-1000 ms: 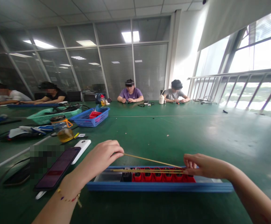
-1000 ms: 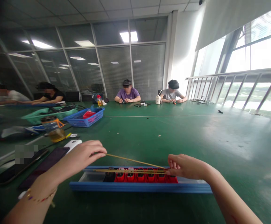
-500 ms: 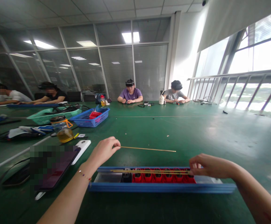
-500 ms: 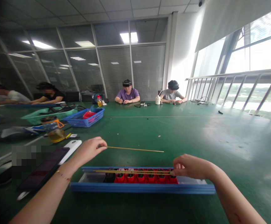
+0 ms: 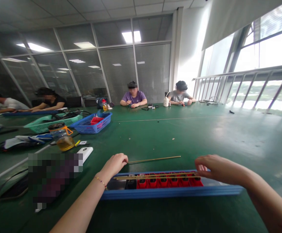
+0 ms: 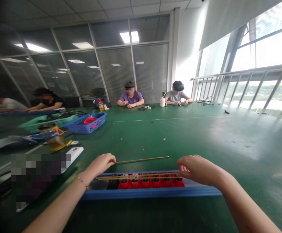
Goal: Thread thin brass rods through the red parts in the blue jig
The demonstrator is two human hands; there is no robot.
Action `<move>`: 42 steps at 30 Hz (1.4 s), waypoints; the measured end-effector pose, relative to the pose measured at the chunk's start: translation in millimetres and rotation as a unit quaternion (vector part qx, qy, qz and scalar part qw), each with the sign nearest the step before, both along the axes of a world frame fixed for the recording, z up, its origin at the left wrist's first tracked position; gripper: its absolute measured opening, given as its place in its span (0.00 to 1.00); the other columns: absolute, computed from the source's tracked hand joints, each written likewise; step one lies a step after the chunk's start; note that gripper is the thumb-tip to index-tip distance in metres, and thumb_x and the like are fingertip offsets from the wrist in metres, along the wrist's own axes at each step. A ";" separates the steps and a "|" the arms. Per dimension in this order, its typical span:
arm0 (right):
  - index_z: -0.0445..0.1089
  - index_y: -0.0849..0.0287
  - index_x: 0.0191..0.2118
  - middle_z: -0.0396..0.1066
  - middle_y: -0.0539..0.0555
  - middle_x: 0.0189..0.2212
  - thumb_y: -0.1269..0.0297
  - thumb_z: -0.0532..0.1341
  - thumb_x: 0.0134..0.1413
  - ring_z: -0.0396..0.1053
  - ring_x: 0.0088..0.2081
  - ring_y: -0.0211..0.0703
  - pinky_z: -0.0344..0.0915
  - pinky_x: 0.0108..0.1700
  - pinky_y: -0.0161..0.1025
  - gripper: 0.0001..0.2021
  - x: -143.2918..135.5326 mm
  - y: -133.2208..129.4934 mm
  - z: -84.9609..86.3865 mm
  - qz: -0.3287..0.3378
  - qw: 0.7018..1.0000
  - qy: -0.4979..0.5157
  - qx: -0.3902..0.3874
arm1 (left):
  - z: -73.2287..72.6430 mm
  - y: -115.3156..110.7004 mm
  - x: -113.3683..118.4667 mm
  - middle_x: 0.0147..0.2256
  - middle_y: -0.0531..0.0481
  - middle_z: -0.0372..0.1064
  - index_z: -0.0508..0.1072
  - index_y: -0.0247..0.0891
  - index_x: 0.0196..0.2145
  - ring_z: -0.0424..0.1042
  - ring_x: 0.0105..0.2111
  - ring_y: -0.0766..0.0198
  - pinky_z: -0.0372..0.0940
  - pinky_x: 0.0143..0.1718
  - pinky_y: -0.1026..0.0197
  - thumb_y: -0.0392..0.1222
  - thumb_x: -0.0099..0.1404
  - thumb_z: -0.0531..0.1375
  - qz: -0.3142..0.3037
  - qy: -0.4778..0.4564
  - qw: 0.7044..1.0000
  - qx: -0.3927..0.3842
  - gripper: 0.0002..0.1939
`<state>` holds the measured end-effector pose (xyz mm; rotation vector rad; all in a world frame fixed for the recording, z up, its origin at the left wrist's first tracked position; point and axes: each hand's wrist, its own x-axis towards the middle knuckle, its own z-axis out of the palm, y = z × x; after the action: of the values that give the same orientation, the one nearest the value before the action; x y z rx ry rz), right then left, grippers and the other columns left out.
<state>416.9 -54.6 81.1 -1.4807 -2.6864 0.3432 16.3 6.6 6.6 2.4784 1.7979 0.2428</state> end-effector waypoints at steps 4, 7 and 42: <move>0.66 0.56 0.30 0.69 0.50 0.25 0.53 0.50 0.54 0.65 0.26 0.40 0.58 0.28 0.34 0.14 -2.5 -3.9 14.0 -0.008 0.997 0.067 -0.026 | -2.0 0.5 -0.9 0.33 0.51 0.69 0.71 0.41 0.29 0.67 0.34 0.64 0.58 0.35 0.65 0.36 0.57 0.53 -0.009 -0.018 1.000 -0.006 0.08; 0.65 0.57 0.30 0.67 0.49 0.23 0.51 0.49 0.55 0.63 0.25 0.38 0.59 0.27 0.32 0.16 -1.7 -2.9 22.9 -0.003 0.985 0.155 -0.071 | -1.9 0.0 -0.7 0.33 0.51 0.69 0.71 0.41 0.30 0.67 0.34 0.65 0.58 0.35 0.65 0.35 0.57 0.52 -0.014 -0.030 0.999 -0.010 0.08; 0.67 0.62 0.38 0.69 0.53 0.28 0.52 0.52 0.51 0.66 0.30 0.41 0.64 0.35 0.38 0.18 13.1 58.1 -48.7 -0.058 0.963 0.247 -0.094 | 3.3 -5.7 3.4 0.31 0.49 0.68 0.71 0.39 0.29 0.67 0.31 0.64 0.58 0.31 0.65 0.56 0.57 0.52 -0.004 -0.045 0.999 -0.027 0.18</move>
<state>430.0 3.5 32.5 -1.3615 -2.2121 0.8518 19.7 0.9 9.9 2.3974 1.7363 0.2970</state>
